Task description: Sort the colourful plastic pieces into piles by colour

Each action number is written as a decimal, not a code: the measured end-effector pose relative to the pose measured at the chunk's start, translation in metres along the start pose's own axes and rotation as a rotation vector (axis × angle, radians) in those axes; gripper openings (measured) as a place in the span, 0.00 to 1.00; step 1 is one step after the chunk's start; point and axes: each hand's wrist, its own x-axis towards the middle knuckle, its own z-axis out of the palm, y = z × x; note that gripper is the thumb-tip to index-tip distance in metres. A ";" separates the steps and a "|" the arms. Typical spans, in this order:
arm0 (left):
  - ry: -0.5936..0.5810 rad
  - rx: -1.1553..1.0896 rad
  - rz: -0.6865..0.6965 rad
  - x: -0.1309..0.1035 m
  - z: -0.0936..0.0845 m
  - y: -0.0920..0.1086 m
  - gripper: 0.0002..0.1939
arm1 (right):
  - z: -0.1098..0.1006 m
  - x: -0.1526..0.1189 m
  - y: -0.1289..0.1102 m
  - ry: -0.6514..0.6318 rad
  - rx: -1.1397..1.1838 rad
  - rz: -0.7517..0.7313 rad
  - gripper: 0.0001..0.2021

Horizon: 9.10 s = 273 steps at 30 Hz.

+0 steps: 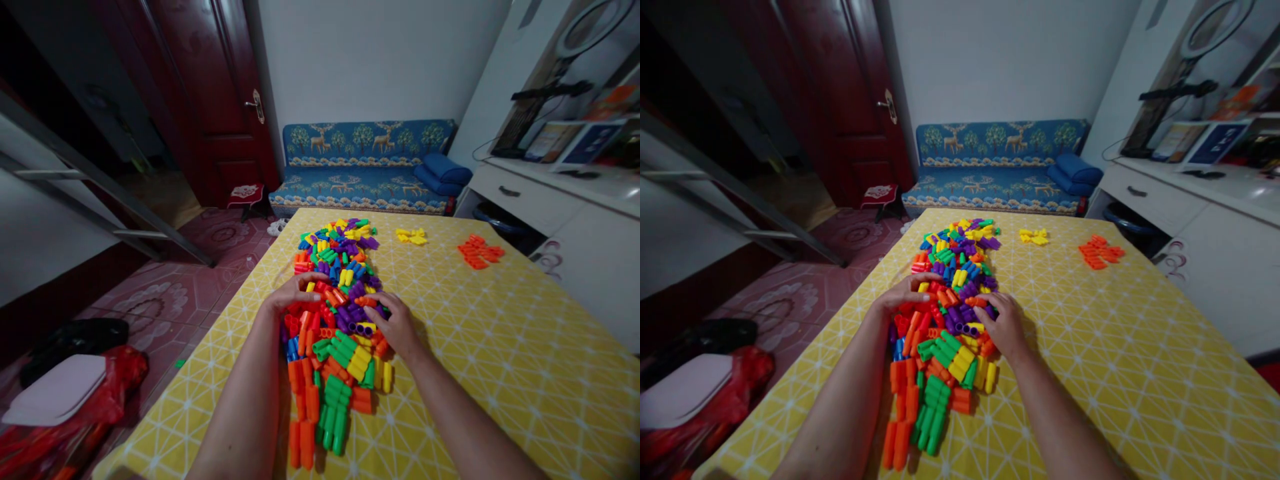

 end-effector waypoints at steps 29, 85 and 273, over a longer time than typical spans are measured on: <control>0.164 -0.078 -0.093 0.009 0.015 -0.004 0.25 | 0.038 0.028 -0.055 -0.114 -0.375 -0.211 0.13; 0.113 -0.072 0.045 0.015 0.009 -0.015 0.30 | 0.043 0.018 -0.110 -0.330 -0.120 -0.185 0.21; 0.386 -0.223 0.105 0.098 0.065 0.050 0.14 | 0.021 0.026 0.018 0.476 0.586 0.346 0.30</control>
